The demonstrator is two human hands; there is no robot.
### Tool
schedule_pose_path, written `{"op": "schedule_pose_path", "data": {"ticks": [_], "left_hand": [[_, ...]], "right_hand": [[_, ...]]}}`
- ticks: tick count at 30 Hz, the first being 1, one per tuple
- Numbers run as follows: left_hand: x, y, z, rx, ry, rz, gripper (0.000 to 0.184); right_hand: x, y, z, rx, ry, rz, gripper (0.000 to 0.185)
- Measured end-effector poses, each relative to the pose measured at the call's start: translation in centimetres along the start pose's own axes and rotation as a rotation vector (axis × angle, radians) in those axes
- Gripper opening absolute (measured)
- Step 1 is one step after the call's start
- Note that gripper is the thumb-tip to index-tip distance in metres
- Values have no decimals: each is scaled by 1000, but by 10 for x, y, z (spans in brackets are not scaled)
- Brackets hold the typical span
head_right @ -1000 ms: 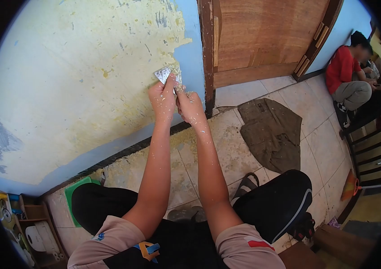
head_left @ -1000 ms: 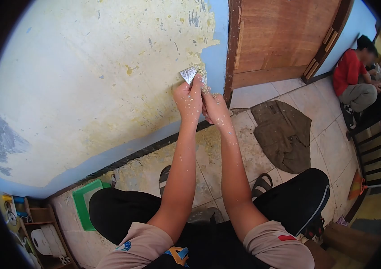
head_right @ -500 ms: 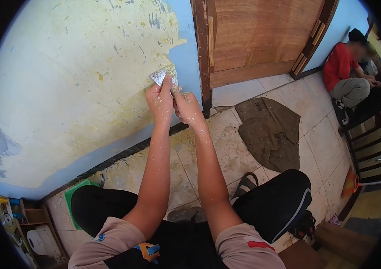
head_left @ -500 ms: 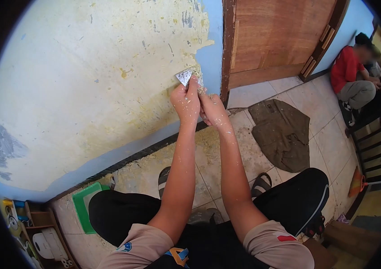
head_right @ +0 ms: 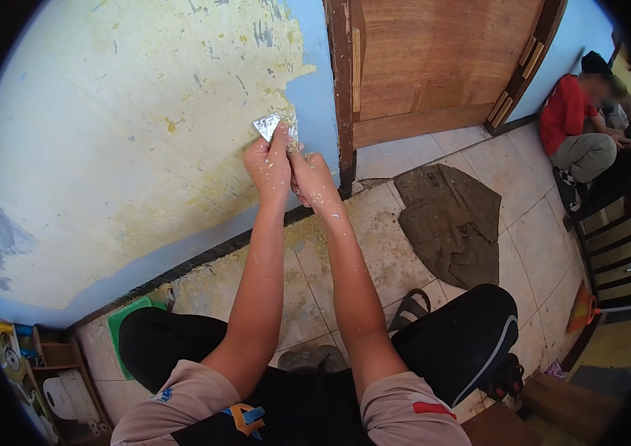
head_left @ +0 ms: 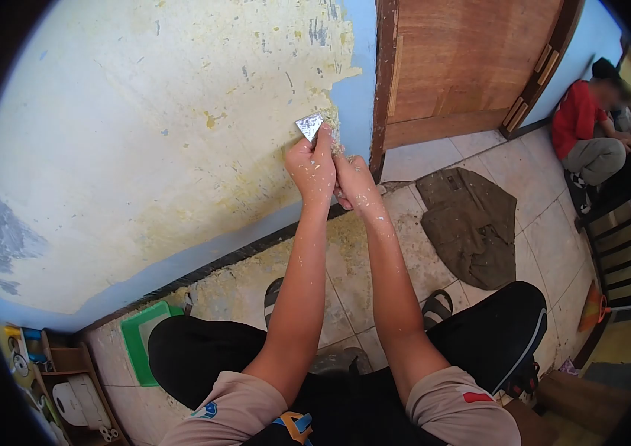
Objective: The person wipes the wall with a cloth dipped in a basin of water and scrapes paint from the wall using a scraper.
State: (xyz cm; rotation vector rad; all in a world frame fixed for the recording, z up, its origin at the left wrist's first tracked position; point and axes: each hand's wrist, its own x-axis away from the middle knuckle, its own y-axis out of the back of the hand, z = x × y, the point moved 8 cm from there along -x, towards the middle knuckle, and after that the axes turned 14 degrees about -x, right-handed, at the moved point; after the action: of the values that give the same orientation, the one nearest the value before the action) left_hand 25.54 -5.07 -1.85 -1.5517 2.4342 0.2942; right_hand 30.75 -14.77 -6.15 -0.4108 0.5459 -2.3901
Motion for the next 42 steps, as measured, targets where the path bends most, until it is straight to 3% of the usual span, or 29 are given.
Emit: {"op": "schedule_pose_path", "data": {"ticks": [14, 23, 31, 33, 37, 42], "left_hand": [[4, 0, -6, -23, 39, 0, 34], [-15, -4, -34, -16, 7, -11, 36], [-5, -6, -13, 43, 26, -3, 35], [0, -7, -5, 201, 56, -26, 35], [-3, 2, -4, 42, 54, 13, 39], [-18, 12, -29, 50, 34, -47, 40]], "right_hand": [[-2, 3, 4, 52, 25, -31, 55], [-7, -13, 42, 67, 86, 29, 58], [-1, -1, 29, 179, 126, -27, 64], [1, 1, 19, 190, 78, -59, 65], [1, -3, 18, 127, 6, 4, 61], [-10, -25, 44, 164, 139, 44, 55]]}}
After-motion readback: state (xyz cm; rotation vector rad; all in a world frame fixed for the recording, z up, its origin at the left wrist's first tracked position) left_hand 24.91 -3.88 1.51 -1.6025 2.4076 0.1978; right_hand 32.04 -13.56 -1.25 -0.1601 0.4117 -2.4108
